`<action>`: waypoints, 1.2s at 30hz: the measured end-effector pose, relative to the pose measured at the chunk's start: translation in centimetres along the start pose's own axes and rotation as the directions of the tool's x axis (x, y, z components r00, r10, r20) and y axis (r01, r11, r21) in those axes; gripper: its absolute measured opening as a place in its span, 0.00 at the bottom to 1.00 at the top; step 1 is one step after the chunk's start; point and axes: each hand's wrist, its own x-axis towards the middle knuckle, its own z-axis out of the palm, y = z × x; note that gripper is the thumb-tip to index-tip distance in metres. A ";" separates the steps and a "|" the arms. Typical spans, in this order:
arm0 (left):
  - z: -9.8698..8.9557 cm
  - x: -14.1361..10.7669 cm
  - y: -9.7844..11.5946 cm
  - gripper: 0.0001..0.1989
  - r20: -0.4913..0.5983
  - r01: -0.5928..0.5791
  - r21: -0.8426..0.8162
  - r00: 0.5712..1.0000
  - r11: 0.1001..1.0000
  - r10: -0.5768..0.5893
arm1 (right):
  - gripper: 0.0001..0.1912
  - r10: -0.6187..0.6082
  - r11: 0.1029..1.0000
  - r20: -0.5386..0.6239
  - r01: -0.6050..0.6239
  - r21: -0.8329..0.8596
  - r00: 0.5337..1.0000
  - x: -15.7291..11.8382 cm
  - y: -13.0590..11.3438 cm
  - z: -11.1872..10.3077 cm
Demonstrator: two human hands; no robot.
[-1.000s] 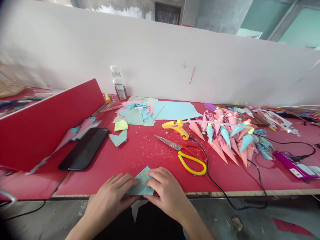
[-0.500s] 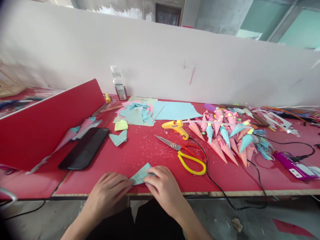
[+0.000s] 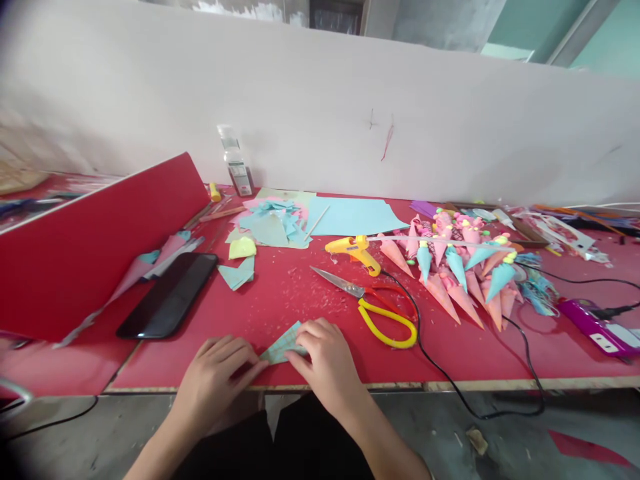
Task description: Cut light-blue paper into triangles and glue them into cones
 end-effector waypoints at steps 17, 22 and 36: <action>-0.5 0.4 0.2 0.13 0.155 0.145 0.040 0.976 0.989 -0.150 | 0.03 0.031 0.994 -0.059 -0.037 -0.107 0.998 -0.1 -0.3 0.6; -1.2 0.8 -0.7 0.07 0.295 0.179 -0.113 0.945 0.977 -0.139 | 0.03 0.052 0.991 -0.048 -0.057 -0.121 0.997 -0.1 -0.2 0.7; -1.3 0.8 -1.5 0.13 0.290 -0.009 -0.129 0.956 0.992 0.046 | 0.33 0.170 0.932 -0.177 -0.217 -0.290 0.969 0.1 -2.9 2.3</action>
